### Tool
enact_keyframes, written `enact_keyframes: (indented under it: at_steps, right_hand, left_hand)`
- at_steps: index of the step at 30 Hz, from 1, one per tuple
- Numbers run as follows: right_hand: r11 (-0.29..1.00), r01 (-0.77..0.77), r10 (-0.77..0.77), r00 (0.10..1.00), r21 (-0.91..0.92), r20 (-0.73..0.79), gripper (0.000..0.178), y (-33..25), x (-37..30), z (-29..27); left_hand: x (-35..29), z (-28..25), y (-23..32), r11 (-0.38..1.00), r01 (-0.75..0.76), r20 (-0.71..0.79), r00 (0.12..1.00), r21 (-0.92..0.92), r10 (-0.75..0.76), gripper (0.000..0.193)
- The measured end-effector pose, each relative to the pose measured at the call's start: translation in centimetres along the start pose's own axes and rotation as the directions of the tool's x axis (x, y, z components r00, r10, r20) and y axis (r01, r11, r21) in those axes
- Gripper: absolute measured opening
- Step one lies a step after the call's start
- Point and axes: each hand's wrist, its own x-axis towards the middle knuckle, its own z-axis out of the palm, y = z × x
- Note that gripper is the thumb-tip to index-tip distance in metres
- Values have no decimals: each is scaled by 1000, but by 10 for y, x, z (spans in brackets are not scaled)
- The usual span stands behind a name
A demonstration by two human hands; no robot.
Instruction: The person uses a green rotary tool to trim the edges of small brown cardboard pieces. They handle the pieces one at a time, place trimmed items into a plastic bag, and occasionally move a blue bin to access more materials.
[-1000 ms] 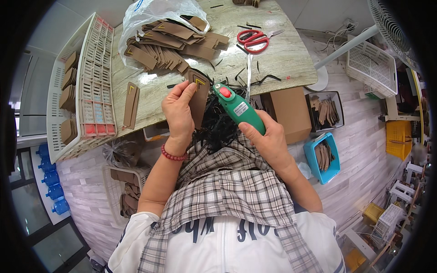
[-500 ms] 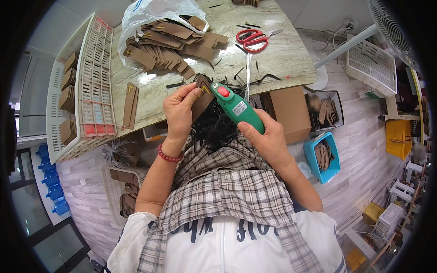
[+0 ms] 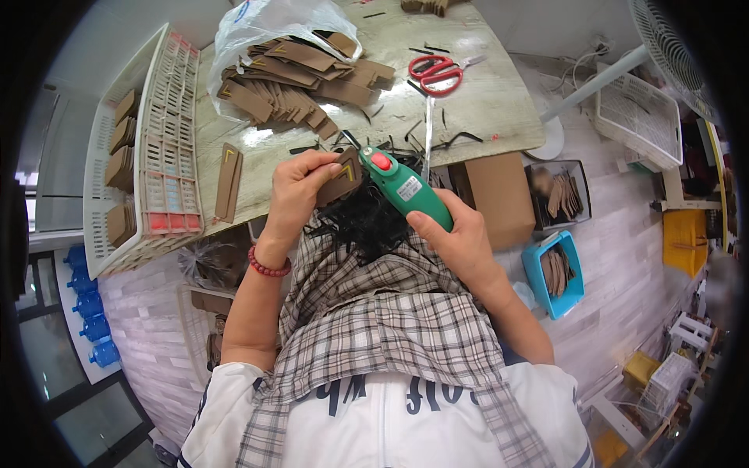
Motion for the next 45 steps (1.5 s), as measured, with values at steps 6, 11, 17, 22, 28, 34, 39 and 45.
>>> enact_keyframes:
  at_steps: [6,11,17,22,28,34,39,45]
  right_hand:
    - [1000,-22,22,999,12,-31,36,9,-2,1]
    - [999,-21,21,1000,-27,11,37,9,2,8]
    - [998,-39,39,999,-43,-1,39,9,4,13]
    - [994,-29,29,1000,-103,2,39,12,10,15]
    - [988,89,-98,993,-126,-71,38,-1,21,21]
    - [995,51,-59,994,-91,-87,40,-3,19,17]
    - [996,77,-80,991,-32,-103,41,2,16,13]
    - [998,65,-64,993,8,-101,40,2,18,11]
  left_hand:
    - [22,-117,-56,996,73,-510,856,-43,-85,20]
    - [99,-168,-109,974,98,-703,707,204,76,31]
    - [183,-137,-82,908,339,-825,417,-248,-382,21]
    - [164,-115,-86,832,-153,-743,555,-534,-375,16]
    - [59,-15,-13,757,-91,-391,892,-647,-227,8]
    - [40,26,-2,678,-110,-329,923,-726,-202,7]
    - [40,38,-8,652,-62,-291,924,-756,-249,7]
    - [34,49,-3,617,-33,-249,931,-787,-267,8]
